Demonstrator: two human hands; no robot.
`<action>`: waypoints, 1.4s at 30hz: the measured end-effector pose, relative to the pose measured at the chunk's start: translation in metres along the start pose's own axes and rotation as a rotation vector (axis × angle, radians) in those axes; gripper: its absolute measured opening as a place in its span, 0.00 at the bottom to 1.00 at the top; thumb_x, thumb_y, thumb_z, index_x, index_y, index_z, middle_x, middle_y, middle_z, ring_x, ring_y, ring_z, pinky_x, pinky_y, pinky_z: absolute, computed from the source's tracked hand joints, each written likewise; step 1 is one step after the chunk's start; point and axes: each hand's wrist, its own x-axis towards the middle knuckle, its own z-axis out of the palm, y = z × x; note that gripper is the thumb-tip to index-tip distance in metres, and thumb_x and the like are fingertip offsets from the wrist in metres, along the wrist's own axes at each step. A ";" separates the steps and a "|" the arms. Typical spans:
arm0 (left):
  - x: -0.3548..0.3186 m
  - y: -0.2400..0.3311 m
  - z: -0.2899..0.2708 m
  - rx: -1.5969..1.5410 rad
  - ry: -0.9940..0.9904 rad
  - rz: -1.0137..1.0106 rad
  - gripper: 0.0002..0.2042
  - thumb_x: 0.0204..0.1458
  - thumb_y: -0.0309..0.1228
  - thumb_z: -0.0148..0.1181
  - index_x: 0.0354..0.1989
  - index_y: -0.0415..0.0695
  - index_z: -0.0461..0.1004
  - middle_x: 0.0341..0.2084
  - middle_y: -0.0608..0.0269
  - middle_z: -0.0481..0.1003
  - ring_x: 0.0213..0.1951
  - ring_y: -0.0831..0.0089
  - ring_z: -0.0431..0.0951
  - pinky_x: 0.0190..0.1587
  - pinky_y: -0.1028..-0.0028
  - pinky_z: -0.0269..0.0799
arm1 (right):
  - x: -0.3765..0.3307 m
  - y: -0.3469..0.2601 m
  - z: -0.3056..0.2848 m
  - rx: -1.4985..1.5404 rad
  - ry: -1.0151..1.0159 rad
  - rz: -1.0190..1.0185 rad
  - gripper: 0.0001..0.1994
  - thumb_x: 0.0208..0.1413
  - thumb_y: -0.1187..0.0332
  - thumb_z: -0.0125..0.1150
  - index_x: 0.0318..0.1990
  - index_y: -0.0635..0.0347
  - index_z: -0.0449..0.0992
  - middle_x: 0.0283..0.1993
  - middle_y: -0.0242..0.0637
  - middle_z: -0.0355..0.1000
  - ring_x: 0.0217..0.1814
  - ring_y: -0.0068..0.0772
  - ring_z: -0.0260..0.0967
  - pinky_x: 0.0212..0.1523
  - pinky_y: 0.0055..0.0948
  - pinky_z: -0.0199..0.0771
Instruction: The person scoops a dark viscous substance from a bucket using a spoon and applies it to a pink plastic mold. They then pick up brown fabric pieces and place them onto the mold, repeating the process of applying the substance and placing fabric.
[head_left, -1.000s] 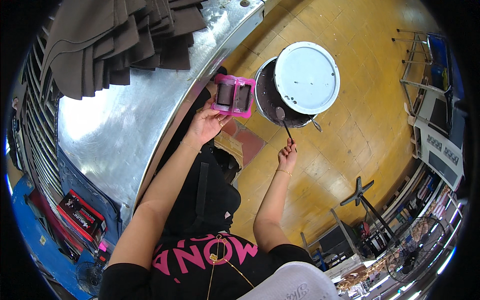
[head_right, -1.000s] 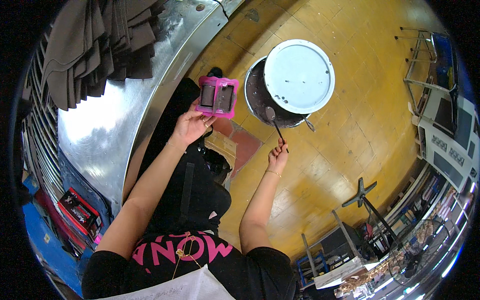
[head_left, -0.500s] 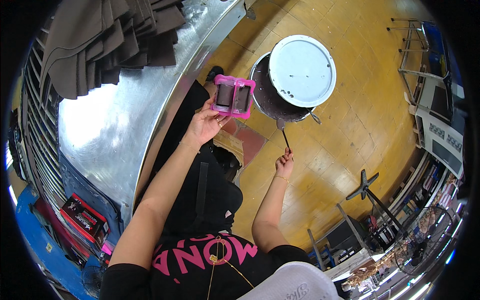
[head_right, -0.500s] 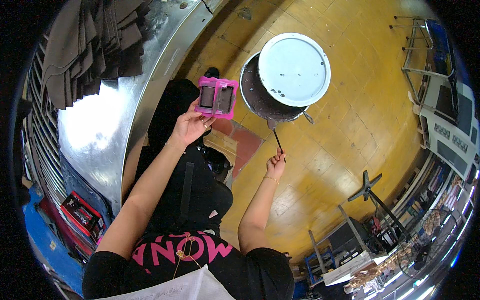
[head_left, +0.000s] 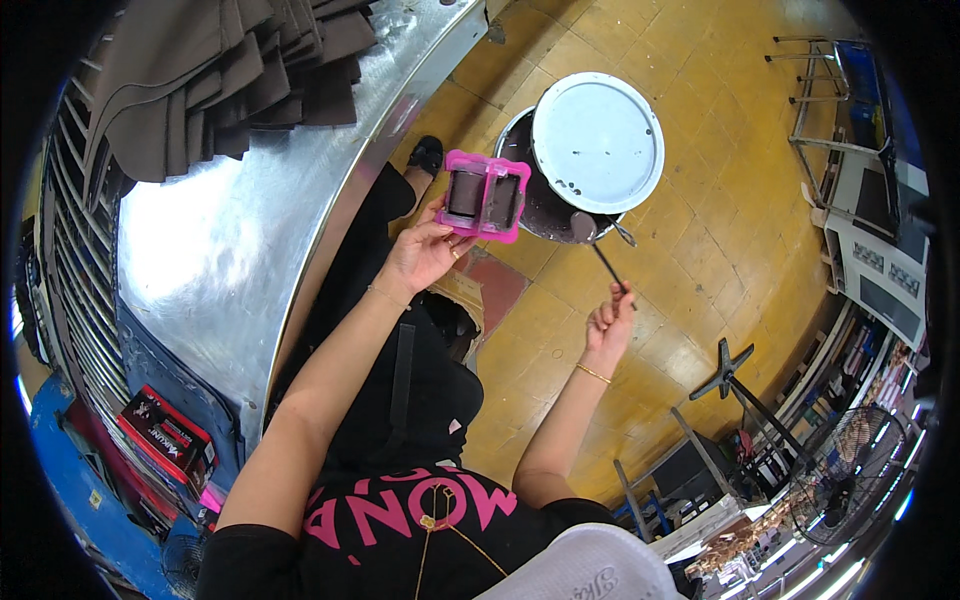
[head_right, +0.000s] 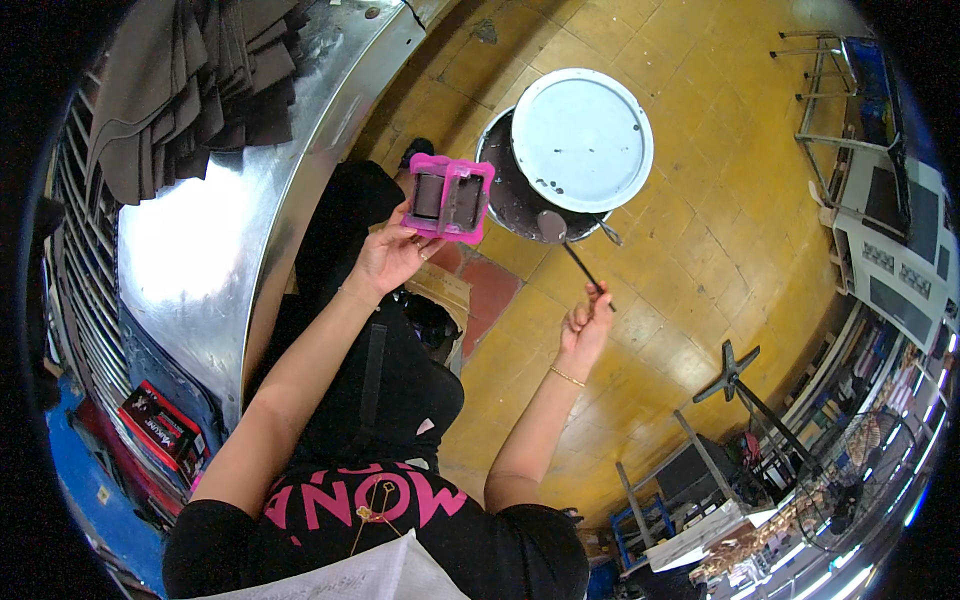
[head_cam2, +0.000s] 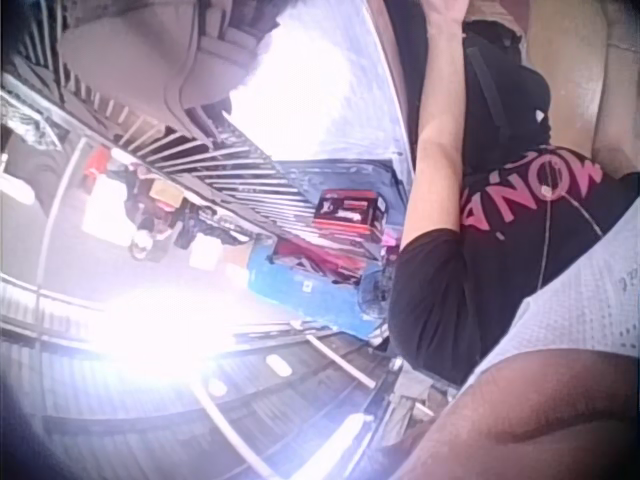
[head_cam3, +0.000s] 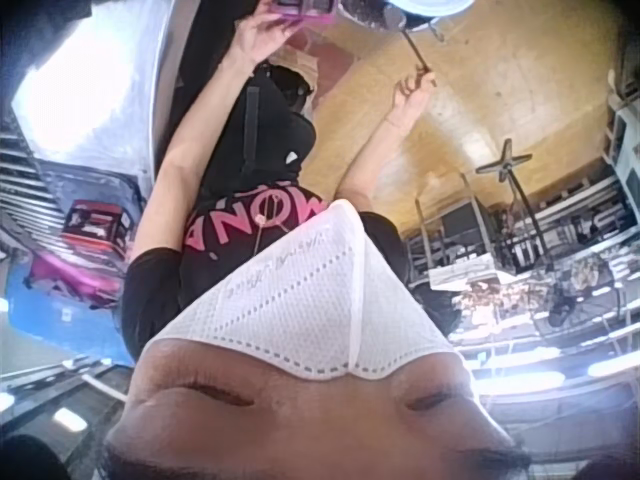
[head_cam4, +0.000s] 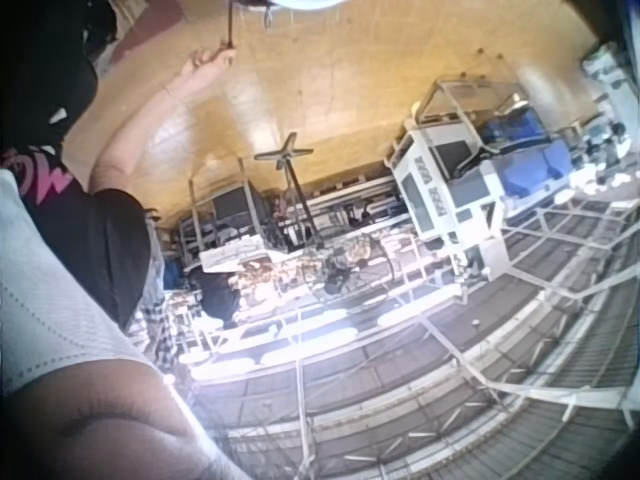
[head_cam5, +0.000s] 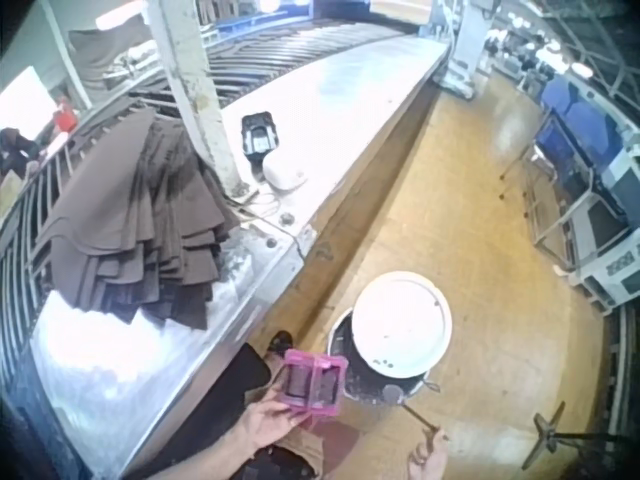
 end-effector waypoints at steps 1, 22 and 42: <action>0.000 -0.001 0.005 -0.009 -0.020 -0.005 0.29 0.46 0.17 0.52 0.60 0.50 0.61 0.53 0.57 0.69 0.55 0.61 0.69 0.62 0.56 0.61 | -0.007 -0.012 0.023 -0.043 -0.025 -0.063 0.13 0.64 0.58 0.50 0.45 0.57 0.71 0.43 0.36 0.73 0.13 0.13 0.52 0.11 0.14 0.48; -0.007 -0.010 0.061 -0.149 -0.237 -0.004 0.32 0.46 0.15 0.54 0.61 0.54 0.61 0.53 0.62 0.69 0.55 0.66 0.70 0.66 0.59 0.58 | -0.111 -0.034 0.194 -0.998 -0.431 -1.281 0.10 0.63 0.68 0.51 0.42 0.68 0.74 0.33 0.46 0.74 0.20 0.26 0.68 0.25 0.24 0.68; -0.005 -0.007 0.042 -0.154 -0.166 0.028 0.29 0.45 0.16 0.54 0.58 0.55 0.63 0.50 0.64 0.72 0.55 0.66 0.71 0.65 0.61 0.58 | -0.081 -0.045 0.195 -0.417 -0.104 -0.695 0.15 0.66 0.59 0.47 0.43 0.65 0.67 0.33 0.43 0.70 0.11 0.15 0.54 0.11 0.15 0.46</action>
